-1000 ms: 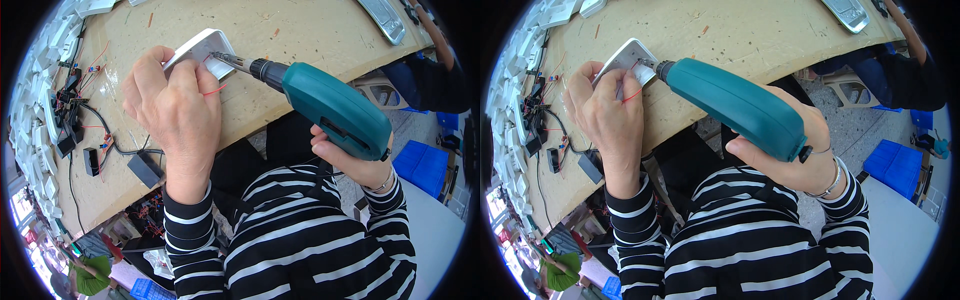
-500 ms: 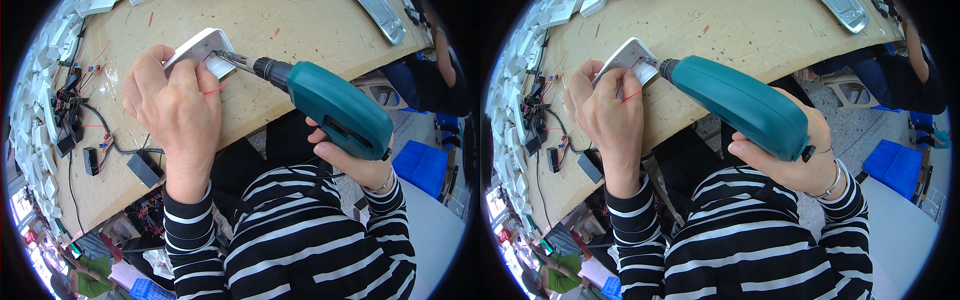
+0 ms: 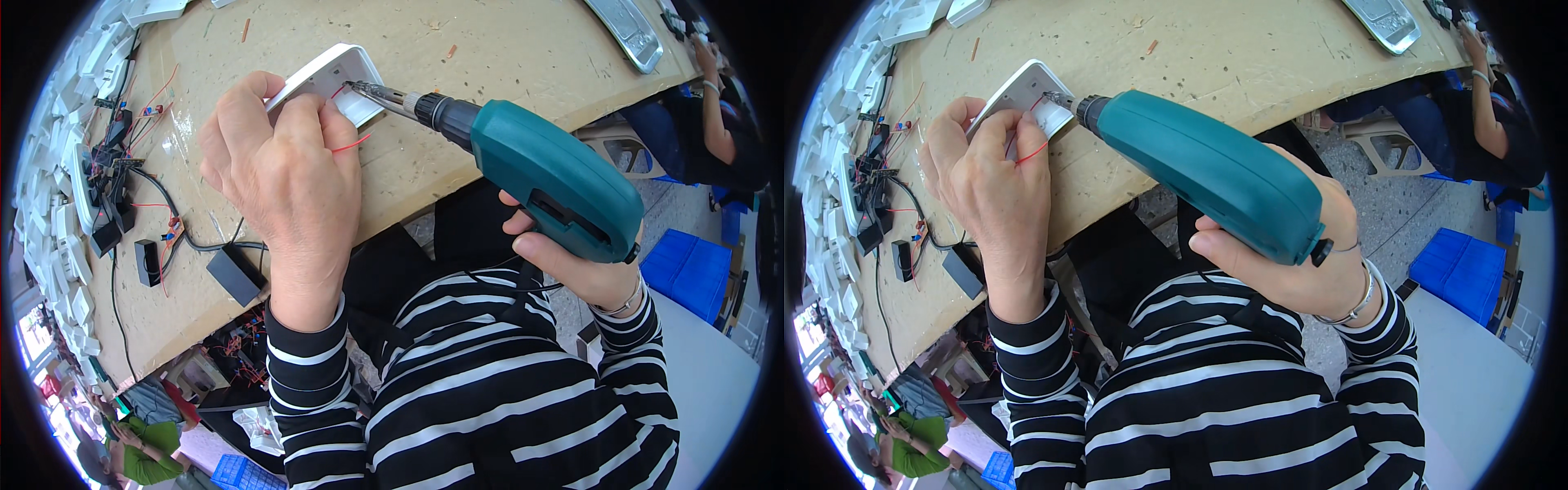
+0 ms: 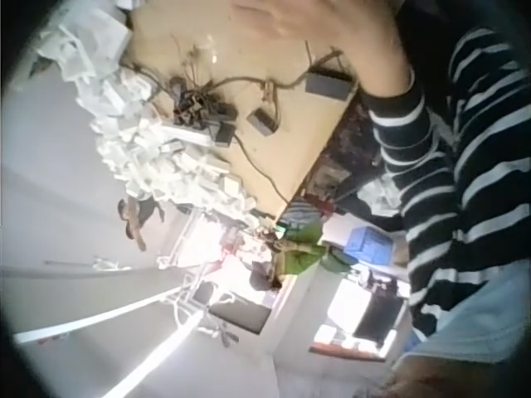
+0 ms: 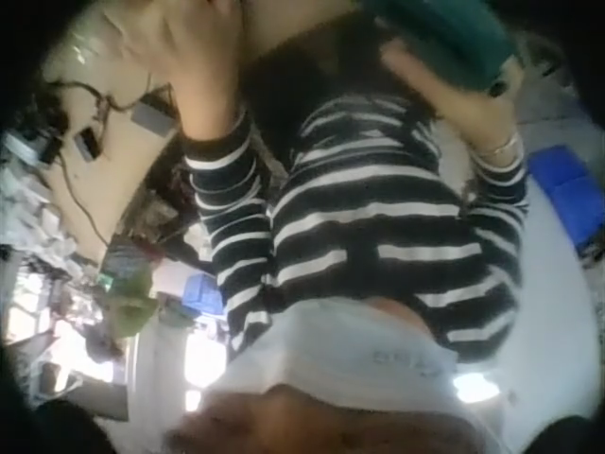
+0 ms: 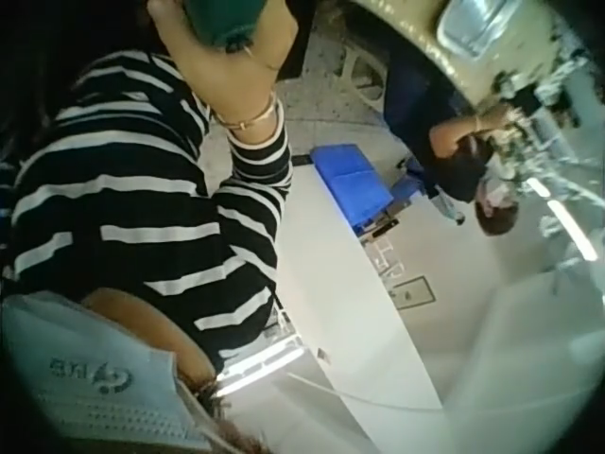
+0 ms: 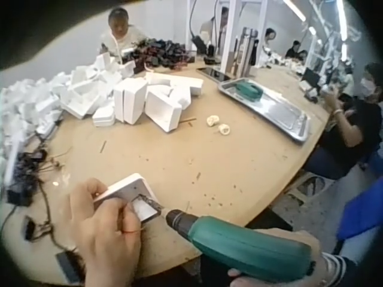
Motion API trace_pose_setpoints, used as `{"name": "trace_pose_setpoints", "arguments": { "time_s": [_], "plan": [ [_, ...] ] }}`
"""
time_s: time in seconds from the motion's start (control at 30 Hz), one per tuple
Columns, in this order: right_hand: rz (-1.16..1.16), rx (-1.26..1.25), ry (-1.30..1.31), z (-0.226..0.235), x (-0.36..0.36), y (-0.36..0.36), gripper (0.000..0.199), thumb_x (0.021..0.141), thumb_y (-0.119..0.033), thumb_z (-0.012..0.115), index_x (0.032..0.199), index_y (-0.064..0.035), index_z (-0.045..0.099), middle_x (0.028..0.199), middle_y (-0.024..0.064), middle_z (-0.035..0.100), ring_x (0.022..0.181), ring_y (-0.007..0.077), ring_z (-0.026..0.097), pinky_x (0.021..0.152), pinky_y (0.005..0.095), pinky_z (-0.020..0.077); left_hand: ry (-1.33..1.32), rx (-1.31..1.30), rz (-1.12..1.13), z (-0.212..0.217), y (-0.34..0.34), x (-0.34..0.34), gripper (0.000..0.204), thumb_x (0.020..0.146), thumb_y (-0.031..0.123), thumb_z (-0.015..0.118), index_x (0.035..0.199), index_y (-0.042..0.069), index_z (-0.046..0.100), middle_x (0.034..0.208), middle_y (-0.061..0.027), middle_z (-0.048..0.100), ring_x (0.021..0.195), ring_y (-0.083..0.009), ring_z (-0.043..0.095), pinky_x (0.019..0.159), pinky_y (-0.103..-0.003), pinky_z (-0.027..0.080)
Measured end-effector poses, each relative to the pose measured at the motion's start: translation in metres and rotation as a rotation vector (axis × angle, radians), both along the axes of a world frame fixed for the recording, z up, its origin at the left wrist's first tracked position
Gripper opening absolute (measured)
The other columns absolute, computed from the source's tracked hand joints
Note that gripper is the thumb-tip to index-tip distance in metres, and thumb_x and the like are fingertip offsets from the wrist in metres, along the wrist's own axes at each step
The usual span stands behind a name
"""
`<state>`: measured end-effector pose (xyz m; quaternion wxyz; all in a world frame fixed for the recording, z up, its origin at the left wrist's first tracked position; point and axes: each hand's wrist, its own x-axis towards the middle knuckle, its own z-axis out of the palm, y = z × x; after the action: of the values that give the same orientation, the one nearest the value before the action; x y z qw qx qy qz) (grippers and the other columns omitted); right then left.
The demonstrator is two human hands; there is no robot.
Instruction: Soldering wires into plastic housing units using a soldering gun.
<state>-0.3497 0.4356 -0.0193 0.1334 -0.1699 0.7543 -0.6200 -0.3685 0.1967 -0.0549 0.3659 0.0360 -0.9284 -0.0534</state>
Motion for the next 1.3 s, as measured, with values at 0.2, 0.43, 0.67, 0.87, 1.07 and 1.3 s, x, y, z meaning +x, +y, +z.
{"name": "trace_pose_setpoints", "arguments": {
  "time_s": [0.2,0.43,0.67,0.87,1.07,1.3],
  "plan": [
    [-0.002,0.015,-0.001,0.003,0.0,0.001,0.039,0.076,-0.002,0.078,0.111,0.0049,0.063,0.096,0.01,0.065,0.08,0.0133,0.069,0.069,0.0227,0.0543,-0.003,0.004,0.003,0.0,0.0,0.0,0.006,0.071,0.01,0.069,0.073,0.005,0.07,0.104,-0.007,0.057,0.099,-0.027,0.051,0.085,-0.039,0.036],
    [-0.023,0.004,-0.032,0.004,0.001,-0.001,0.038,0.075,-0.003,0.079,0.11,0.0044,0.064,0.095,0.0095,0.066,0.079,0.0132,0.069,0.069,0.023,0.0546,-0.005,0.009,0.002,0.001,0.001,0.0,0.006,0.071,0.01,0.069,0.074,0.005,0.07,0.104,-0.0071,0.057,0.099,-0.0271,0.05,0.086,-0.039,0.036],
    [0.161,0.186,-0.035,0.007,0.0,0.018,0.064,0.08,0.003,0.071,0.137,-0.0045,0.045,0.116,0.0165,0.064,0.095,0.016,0.066,0.084,0.0308,0.0548,0.006,-0.002,-0.005,0.0,-0.001,0.0,0.005,0.071,0.01,0.069,0.073,0.006,0.07,0.104,-0.0073,0.057,0.099,-0.0274,0.051,0.085,-0.04,0.036],
    [0.125,0.065,-0.032,0.004,0.005,0.022,0.068,0.079,0.001,0.071,0.14,-0.0018,0.041,0.123,0.0209,0.06,0.096,0.0192,0.066,0.084,0.0329,0.0549,-0.003,-0.003,-0.001,0.0,0.0,0.0,0.004,0.071,0.01,0.069,0.072,0.006,0.07,0.104,-0.0074,0.058,0.098,-0.0279,0.051,0.084,-0.04,0.037],
    [0.151,-0.022,-0.012,0.003,0.005,0.027,0.068,0.079,-0.003,0.071,0.139,0.0025,0.04,0.125,0.024,0.058,0.097,0.0225,0.067,0.084,0.0343,0.0545,-0.001,-0.009,0.001,-0.001,-0.001,-0.001,0.004,0.071,0.01,0.069,0.072,0.007,0.07,0.104,-0.0074,0.058,0.098,-0.0279,0.052,0.083,-0.039,0.037],
    [0.18,-0.053,0.025,0.005,0.007,0.029,0.069,0.078,-0.005,0.071,0.139,0.0045,0.04,0.123,0.0248,0.059,0.096,0.0238,0.067,0.085,0.035,0.054,-0.01,0.025,0.001,0.001,-0.001,0.001,0.007,0.069,0.012,0.071,0.075,0.007,0.07,0.105,-0.0072,0.058,0.099,-0.0278,0.052,0.086,-0.04,0.036]
  ]
}}
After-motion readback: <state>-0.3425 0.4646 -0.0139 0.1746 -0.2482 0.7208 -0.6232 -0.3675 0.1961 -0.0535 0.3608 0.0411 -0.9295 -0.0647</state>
